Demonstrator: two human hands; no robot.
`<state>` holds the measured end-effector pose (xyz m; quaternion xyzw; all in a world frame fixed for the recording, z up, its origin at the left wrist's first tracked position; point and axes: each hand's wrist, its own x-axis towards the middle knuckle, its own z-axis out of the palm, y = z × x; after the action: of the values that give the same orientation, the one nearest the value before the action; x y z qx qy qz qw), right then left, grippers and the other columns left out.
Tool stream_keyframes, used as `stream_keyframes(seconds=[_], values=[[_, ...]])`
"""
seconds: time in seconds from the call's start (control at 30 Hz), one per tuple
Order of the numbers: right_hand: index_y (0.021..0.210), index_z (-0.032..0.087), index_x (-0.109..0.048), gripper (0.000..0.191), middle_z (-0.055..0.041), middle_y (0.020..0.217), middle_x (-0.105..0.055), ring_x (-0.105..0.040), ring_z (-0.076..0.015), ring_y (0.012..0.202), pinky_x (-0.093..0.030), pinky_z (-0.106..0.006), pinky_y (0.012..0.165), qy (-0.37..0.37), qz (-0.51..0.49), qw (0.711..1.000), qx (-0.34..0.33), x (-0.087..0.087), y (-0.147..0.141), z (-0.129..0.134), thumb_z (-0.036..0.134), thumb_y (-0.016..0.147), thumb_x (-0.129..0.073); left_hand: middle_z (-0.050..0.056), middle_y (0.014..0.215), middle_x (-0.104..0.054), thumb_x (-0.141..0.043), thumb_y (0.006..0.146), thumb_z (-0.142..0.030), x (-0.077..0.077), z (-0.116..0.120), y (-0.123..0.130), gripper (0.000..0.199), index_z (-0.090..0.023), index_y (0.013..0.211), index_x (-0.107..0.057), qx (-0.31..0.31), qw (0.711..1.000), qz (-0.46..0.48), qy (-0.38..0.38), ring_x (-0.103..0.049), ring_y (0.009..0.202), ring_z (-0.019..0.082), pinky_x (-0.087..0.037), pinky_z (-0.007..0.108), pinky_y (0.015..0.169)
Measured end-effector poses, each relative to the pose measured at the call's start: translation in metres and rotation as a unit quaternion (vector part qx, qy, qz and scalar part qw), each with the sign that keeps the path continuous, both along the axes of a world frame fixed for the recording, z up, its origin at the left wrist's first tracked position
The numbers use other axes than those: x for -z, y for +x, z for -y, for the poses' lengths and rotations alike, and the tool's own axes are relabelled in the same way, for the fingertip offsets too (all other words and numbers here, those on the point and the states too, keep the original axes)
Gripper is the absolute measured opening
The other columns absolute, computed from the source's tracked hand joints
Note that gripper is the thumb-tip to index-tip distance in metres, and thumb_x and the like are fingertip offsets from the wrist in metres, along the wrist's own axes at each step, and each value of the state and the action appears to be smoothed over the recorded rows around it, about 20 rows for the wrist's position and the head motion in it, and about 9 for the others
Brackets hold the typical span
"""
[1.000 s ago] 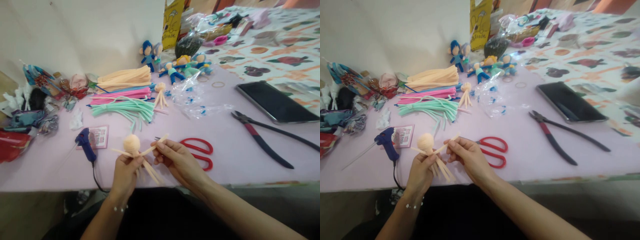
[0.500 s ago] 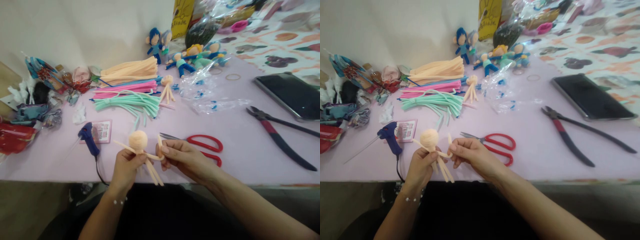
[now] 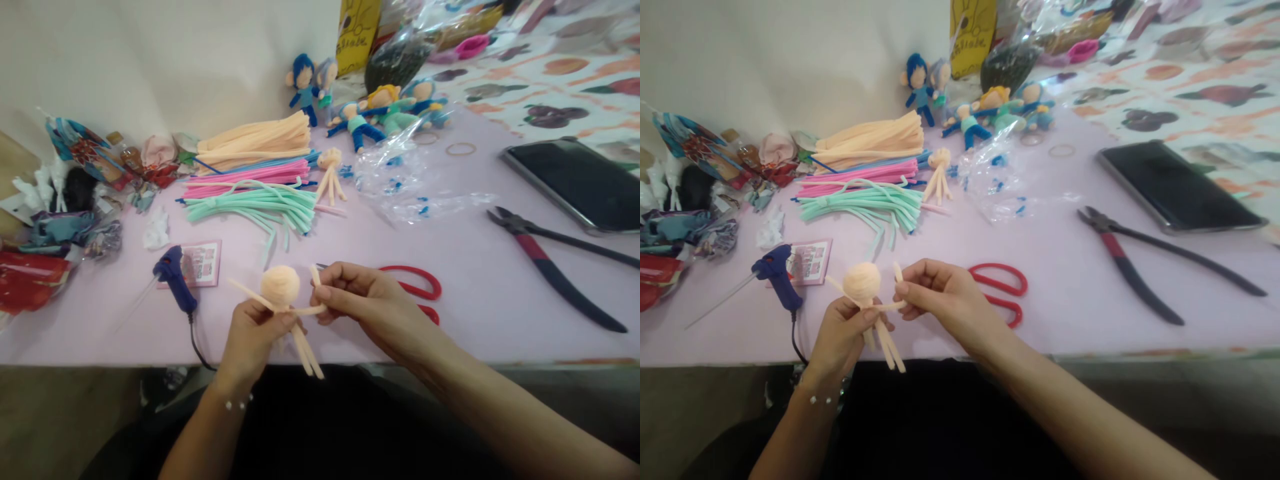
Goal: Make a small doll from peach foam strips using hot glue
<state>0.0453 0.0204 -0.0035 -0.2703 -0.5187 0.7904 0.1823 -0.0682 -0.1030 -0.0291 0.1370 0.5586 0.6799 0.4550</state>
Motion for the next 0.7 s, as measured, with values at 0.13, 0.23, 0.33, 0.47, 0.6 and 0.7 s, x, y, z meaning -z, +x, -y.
stream_keyframes(seconds=[0.13, 0.23, 0.33, 0.47, 0.6, 0.7], values=[[0.073, 0.019, -0.065, 0.019, 0.0011, 0.066, -0.065, -0.061, -0.0112, 0.056, -0.052, -0.023, 0.053, 0.116, 0.029, 0.991, 0.060, -0.005, 0.001, 0.005, 0.031, 0.063, -0.076, 0.003, 0.055, -0.069, -0.085, 0.054, -0.028, 0.001, 0.000, 0.000, 0.020, -0.014, 0.060, -0.071, -0.008, 1.000, 0.000, -0.002, -0.063, 0.053, 0.016, -0.052, 0.027, 0.057], [0.075, 0.020, -0.068, 0.007, -0.0007, 0.066, -0.068, -0.060, -0.0129, 0.057, -0.049, -0.024, 0.052, 0.262, 0.050, 0.961, 0.077, -0.006, 0.003, 0.009, 0.025, 0.070, -0.068, 0.003, 0.054, -0.069, -0.084, 0.055, -0.027, 0.000, -0.001, -0.001, 0.018, -0.014, 0.060, -0.071, -0.016, 1.000, -0.002, 0.004, -0.063, 0.052, 0.015, -0.051, 0.026, 0.057], [0.074, 0.022, -0.070, 0.011, -0.0015, 0.067, -0.070, -0.061, -0.0137, 0.057, -0.048, -0.025, 0.052, 0.401, 0.041, 0.913, 0.060, -0.005, 0.006, 0.011, 0.021, 0.077, -0.060, 0.003, 0.055, -0.069, -0.084, 0.054, -0.027, 0.000, -0.002, 0.000, 0.018, -0.015, 0.059, -0.071, -0.032, 0.999, -0.007, 0.008, -0.063, 0.053, 0.014, -0.051, 0.026, 0.057], [0.077, 0.024, -0.071, 0.018, -0.0021, 0.069, -0.070, -0.063, -0.0152, 0.060, -0.049, -0.026, 0.054, 0.494, 0.010, 0.869, 0.037, -0.006, 0.008, 0.010, 0.021, 0.082, -0.053, 0.002, 0.055, -0.069, -0.085, 0.052, -0.027, 0.000, -0.002, 0.000, 0.020, -0.015, 0.059, -0.072, -0.045, 0.999, -0.011, 0.012, -0.062, 0.052, 0.014, -0.051, 0.026, 0.058], [0.080, 0.023, -0.071, 0.019, -0.0033, 0.072, -0.070, -0.065, -0.0160, 0.064, -0.050, -0.026, 0.057, 0.543, 0.001, 0.839, 0.004, -0.008, 0.009, 0.007, 0.020, 0.084, -0.052, 0.002, 0.057, -0.071, -0.087, 0.050, -0.027, 0.000, -0.003, -0.001, 0.021, -0.016, 0.061, -0.073, -0.056, 0.998, -0.013, 0.020, -0.063, 0.052, 0.014, -0.051, 0.026, 0.058], [0.083, 0.021, -0.070, 0.020, -0.0043, 0.073, -0.069, -0.065, -0.0154, 0.064, -0.049, -0.026, 0.056, 0.567, 0.001, 0.824, -0.014, -0.008, 0.011, 0.006, 0.021, 0.087, -0.051, 0.002, 0.058, -0.071, -0.087, 0.050, -0.025, 0.001, -0.003, -0.001, 0.020, -0.016, 0.062, -0.073, -0.062, 0.998, -0.011, 0.021, -0.064, 0.053, 0.015, -0.052, 0.027, 0.060]])
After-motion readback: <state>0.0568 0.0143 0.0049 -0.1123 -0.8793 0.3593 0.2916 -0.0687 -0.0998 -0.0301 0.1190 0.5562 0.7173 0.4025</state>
